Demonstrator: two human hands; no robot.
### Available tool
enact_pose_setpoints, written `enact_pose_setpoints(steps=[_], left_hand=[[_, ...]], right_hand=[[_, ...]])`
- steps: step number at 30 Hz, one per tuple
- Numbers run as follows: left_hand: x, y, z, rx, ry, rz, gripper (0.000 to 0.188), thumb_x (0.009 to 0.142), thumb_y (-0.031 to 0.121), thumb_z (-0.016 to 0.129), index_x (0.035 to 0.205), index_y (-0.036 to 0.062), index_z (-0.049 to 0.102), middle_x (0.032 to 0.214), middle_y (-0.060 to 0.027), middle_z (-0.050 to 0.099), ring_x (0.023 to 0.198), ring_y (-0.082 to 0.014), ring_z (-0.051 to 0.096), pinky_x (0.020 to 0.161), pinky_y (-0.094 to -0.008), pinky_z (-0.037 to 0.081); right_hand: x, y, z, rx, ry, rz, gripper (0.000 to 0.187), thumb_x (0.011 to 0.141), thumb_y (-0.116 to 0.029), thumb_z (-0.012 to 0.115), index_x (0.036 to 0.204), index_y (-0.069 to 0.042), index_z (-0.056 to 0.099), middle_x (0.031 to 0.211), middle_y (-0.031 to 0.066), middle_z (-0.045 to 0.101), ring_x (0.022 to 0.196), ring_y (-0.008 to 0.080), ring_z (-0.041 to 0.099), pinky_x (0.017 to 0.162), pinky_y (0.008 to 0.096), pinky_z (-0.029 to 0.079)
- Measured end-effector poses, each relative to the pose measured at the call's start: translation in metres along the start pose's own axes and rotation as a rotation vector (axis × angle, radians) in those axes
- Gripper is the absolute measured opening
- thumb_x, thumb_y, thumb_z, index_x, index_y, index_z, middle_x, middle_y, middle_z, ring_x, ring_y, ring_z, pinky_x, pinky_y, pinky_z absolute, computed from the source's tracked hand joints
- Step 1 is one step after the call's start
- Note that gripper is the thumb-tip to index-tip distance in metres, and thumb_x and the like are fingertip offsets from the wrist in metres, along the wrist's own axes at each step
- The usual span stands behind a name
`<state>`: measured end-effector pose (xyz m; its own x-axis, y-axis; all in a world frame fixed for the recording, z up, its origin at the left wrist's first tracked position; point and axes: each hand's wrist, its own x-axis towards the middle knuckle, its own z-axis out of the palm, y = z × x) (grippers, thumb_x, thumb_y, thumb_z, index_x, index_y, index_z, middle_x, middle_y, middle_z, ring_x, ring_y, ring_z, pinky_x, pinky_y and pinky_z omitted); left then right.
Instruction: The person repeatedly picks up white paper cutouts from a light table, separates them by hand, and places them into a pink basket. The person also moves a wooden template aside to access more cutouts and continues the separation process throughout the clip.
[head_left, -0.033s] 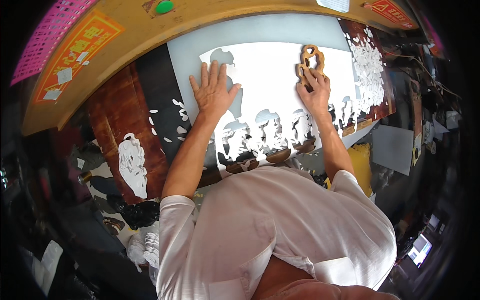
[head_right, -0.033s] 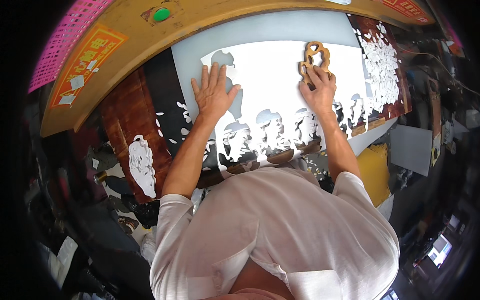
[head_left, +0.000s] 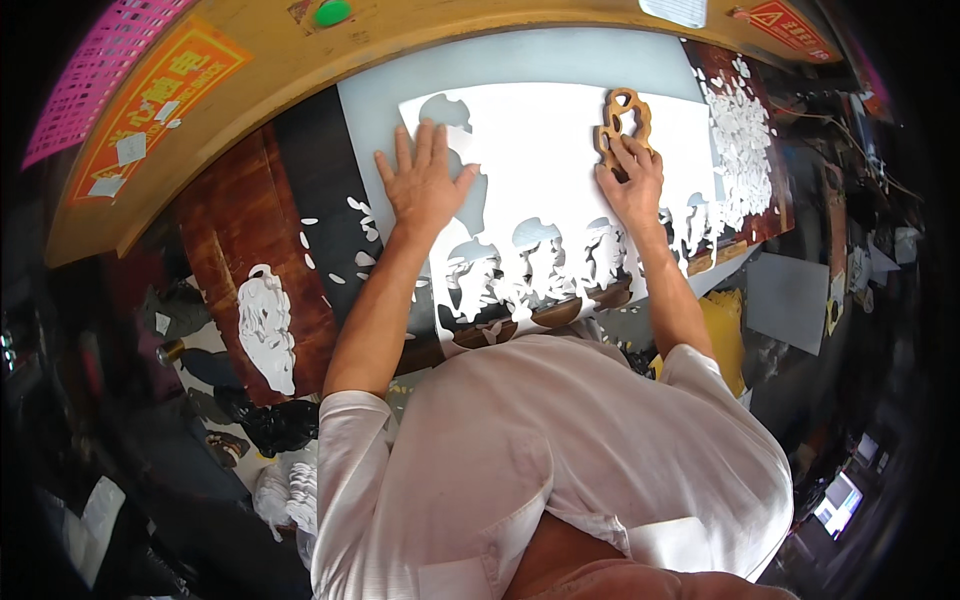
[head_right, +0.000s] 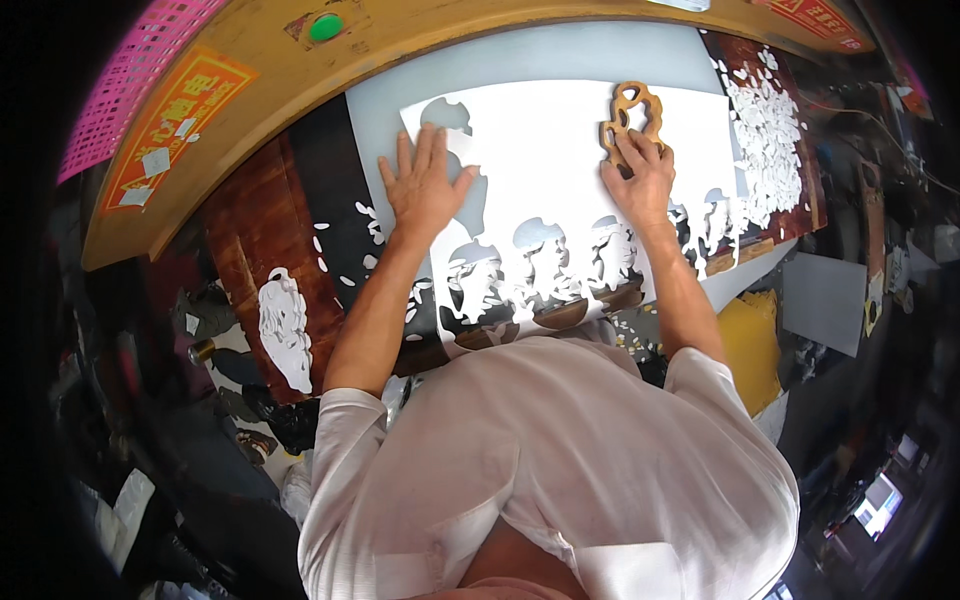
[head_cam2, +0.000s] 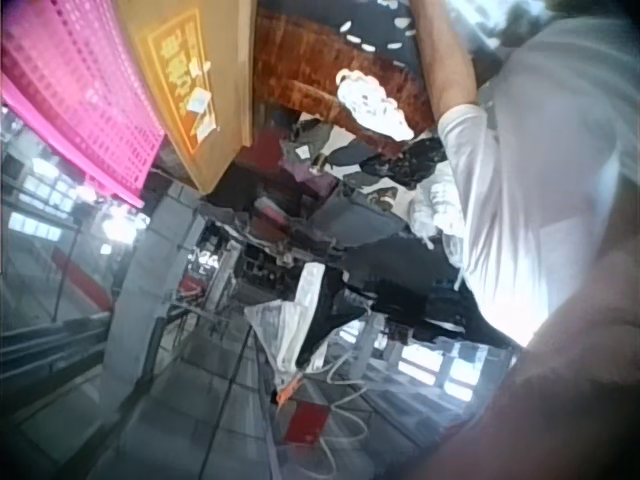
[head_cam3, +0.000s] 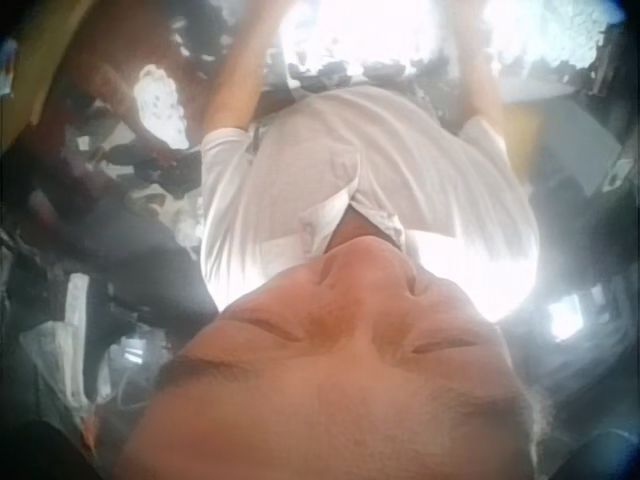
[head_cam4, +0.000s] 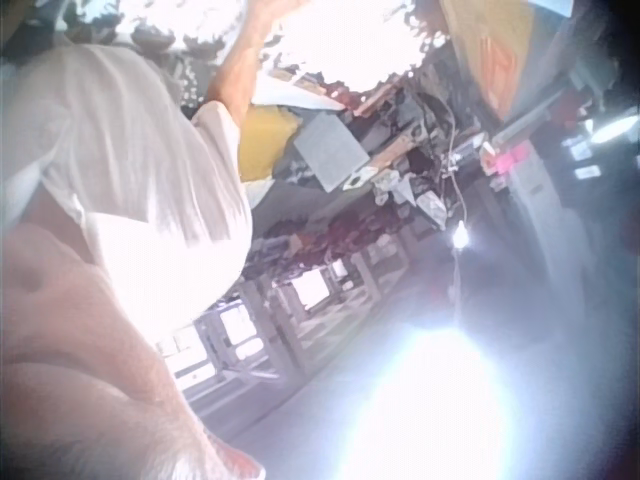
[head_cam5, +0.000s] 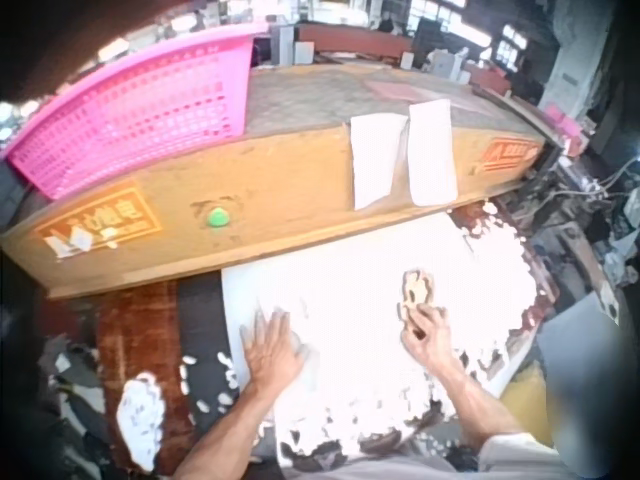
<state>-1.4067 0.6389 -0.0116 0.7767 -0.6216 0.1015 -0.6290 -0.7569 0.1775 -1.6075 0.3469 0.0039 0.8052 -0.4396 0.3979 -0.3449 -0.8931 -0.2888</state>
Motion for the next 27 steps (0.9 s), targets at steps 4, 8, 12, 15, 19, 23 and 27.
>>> enact_pose_setpoints(steps=[4, 8, 12, 15, 19, 23, 27], left_hand=[[0.018, -0.033, -0.018, 0.113, -0.027, -0.092, 0.078, 0.101, 0.06, 0.061, 0.16, 0.0111, 0.047, 0.173, -0.0051, 0.037, 0.159, -0.0437, 0.026, 0.123, -0.0744, 0.017], [0.0, -0.021, -0.03, 0.134, 0.17, 0.03, 0.069, 0.094, 0.041, 0.073, 0.152, 0.0079, 0.055, 0.161, -0.013, 0.05, 0.152, -0.0459, 0.037, 0.12, -0.0712, 0.025], [-0.061, 0.022, -0.016, -0.051, 0.1, 0.291, 0.053, 0.092, 0.028, 0.077, 0.138, 0.0057, 0.066, 0.15, -0.0132, 0.06, 0.148, -0.0369, 0.046, 0.123, -0.0594, 0.032], [-0.081, 0.032, -0.004, -0.096, 0.063, 0.164, 0.057, 0.098, 0.034, 0.07, 0.148, 0.0075, 0.061, 0.162, -0.0082, 0.052, 0.154, -0.0301, 0.041, 0.127, -0.0594, 0.024], [-0.086, 0.03, 0.005, -0.117, 0.107, 0.165, 0.055, 0.1, 0.034, 0.067, 0.149, 0.0077, 0.061, 0.163, -0.0071, 0.051, 0.155, -0.0287, 0.039, 0.128, -0.059, 0.023], [-0.084, 0.03, 0.005, -0.132, 0.087, 0.16, 0.055, 0.101, 0.034, 0.066, 0.149, 0.0078, 0.06, 0.164, -0.0066, 0.05, 0.156, -0.0285, 0.038, 0.129, -0.0591, 0.021], [-0.086, 0.034, 0.004, -0.132, 0.109, 0.145, 0.056, 0.101, 0.034, 0.067, 0.15, 0.0074, 0.06, 0.164, -0.0064, 0.05, 0.156, -0.0283, 0.038, 0.129, -0.0597, 0.021]], right_hand=[[0.04, 0.006, 0.026, 0.038, -0.035, -0.122, 0.045, 0.082, -0.028, 0.079, 0.124, -0.012, 0.08, 0.134, 0.013, 0.072, 0.115, 0.0439, 0.059, 0.102, 0.0524, 0.053], [0.066, 0.008, 0.047, 0.09, -0.033, -0.141, 0.048, 0.084, -0.033, 0.079, 0.128, -0.016, 0.079, 0.142, 0.0071, 0.069, 0.118, 0.0428, 0.057, 0.105, 0.0502, 0.052], [0.072, 0.006, 0.047, 0.063, -0.071, -0.087, 0.048, 0.083, -0.033, 0.08, 0.128, -0.016, 0.079, 0.141, 0.0072, 0.069, 0.12, 0.0425, 0.057, 0.106, 0.0491, 0.052], [0.076, -0.001, 0.029, 0.085, -0.13, -0.061, 0.048, 0.082, -0.031, 0.081, 0.128, -0.016, 0.079, 0.14, 0.0093, 0.07, 0.119, 0.0419, 0.059, 0.107, 0.0494, 0.052], [0.066, -0.028, -0.003, 0.258, -0.134, -0.119, 0.048, 0.082, -0.024, 0.087, 0.126, -0.006, 0.079, 0.142, 0.0153, 0.068, 0.125, 0.0398, 0.06, 0.11, 0.0482, 0.051], [0.051, -0.068, -0.011, 0.475, -0.211, -0.321, 0.048, 0.077, -0.016, 0.091, 0.122, -0.004, 0.08, 0.14, 0.0122, 0.069, 0.128, 0.0379, 0.058, 0.11, 0.0484, 0.051], [0.054, -0.102, 0.013, 0.467, -0.16, -0.459, 0.042, 0.072, -0.018, 0.089, 0.112, -0.008, 0.083, 0.131, 0.008, 0.073, 0.111, 0.0389, 0.06, 0.098, 0.0479, 0.057]])
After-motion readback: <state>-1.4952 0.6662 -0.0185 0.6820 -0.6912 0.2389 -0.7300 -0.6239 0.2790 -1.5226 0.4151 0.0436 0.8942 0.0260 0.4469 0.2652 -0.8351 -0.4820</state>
